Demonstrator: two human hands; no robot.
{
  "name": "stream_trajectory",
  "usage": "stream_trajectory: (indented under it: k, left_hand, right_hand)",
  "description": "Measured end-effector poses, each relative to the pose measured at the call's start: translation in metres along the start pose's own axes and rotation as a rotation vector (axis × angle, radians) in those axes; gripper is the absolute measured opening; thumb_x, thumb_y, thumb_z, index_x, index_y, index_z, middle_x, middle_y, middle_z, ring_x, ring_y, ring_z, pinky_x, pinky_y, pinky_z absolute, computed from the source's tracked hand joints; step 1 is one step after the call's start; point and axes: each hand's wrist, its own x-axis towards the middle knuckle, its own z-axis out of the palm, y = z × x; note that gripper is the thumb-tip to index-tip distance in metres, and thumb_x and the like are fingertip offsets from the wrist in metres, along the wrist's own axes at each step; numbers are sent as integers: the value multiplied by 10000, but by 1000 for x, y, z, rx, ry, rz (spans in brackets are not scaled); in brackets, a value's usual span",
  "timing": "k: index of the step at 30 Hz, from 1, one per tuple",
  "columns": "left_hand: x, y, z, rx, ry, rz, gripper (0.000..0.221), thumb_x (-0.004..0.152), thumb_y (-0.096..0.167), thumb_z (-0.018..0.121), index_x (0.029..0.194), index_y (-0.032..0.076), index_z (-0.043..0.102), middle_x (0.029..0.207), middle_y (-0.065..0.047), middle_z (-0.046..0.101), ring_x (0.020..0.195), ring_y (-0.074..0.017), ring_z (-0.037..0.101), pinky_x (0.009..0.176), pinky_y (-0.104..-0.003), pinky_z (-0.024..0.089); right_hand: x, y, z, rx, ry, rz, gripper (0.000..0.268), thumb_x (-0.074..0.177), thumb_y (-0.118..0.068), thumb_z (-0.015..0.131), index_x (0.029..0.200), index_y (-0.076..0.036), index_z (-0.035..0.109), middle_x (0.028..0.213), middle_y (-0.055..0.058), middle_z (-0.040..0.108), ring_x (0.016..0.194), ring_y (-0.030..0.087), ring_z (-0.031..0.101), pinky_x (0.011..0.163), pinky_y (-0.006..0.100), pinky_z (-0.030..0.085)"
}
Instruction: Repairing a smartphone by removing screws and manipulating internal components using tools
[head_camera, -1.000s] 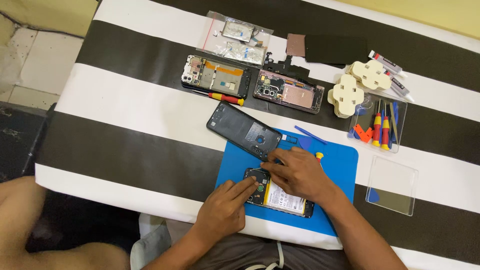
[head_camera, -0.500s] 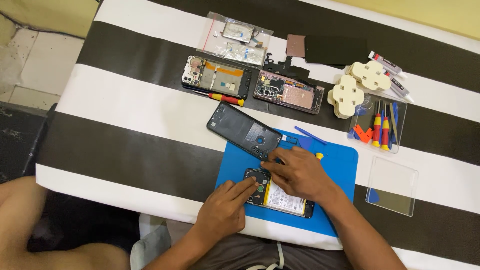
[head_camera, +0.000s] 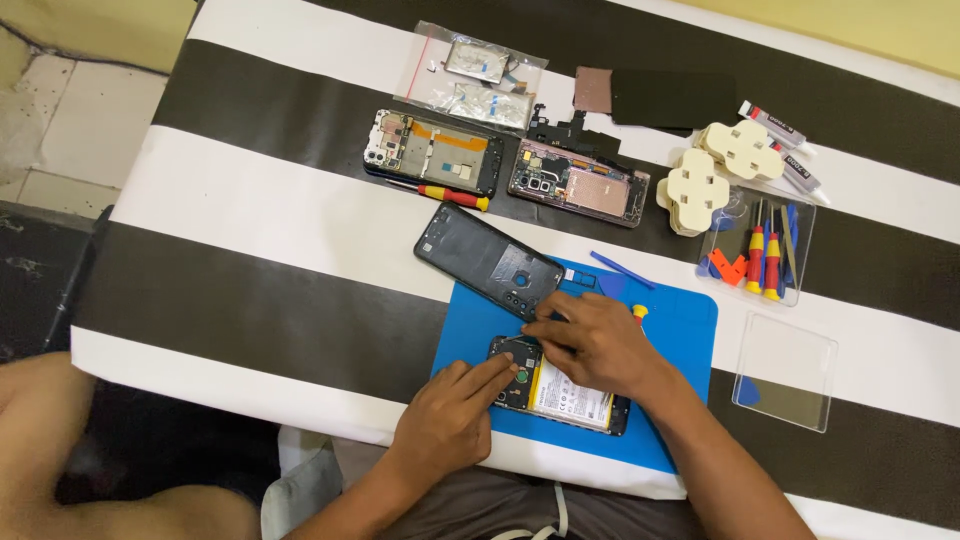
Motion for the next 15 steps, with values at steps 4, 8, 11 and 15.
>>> stream_trajectory:
  k: [4,8,11,15]
  left_hand:
    - [0,-1,-1,-15,-25,2,531,790,-95,566,1308,-10,646,1377,-118,637,871,-269,577,698,-381,557]
    - [0,-1,0,0,-15,10,561,753,-96,556,1299,-9,654,1371,-117,644,872,-281,580,743,-383,554]
    - [-1,-1,0,-3,-28,0,556,771,-102,569,1314,-9,647,1379,-113,641,883,-268,577,719,-378,564]
    - [0,0,0,-15,-2,3,544,778,-115,561,1304,-11,653,1368,-114,650,861,-261,575,684,-366,558]
  right_hand:
    - [4,-2,-4,31,-7,9,188,947,-164,684,1112,-155,774,1064,35,671,718,222,634,574,371,461]
    - [6,-3,-5,77,-27,41,185,946,-162,676,1094,-148,786,1057,29,677,742,214,657,581,367,479]
    - [5,-1,-4,95,-39,65,186,949,-170,676,1094,-152,792,1064,24,683,768,213,668,596,366,490]
    - [7,-3,-6,137,-16,74,186,937,-138,678,1080,-132,796,1055,32,695,808,215,689,625,362,515]
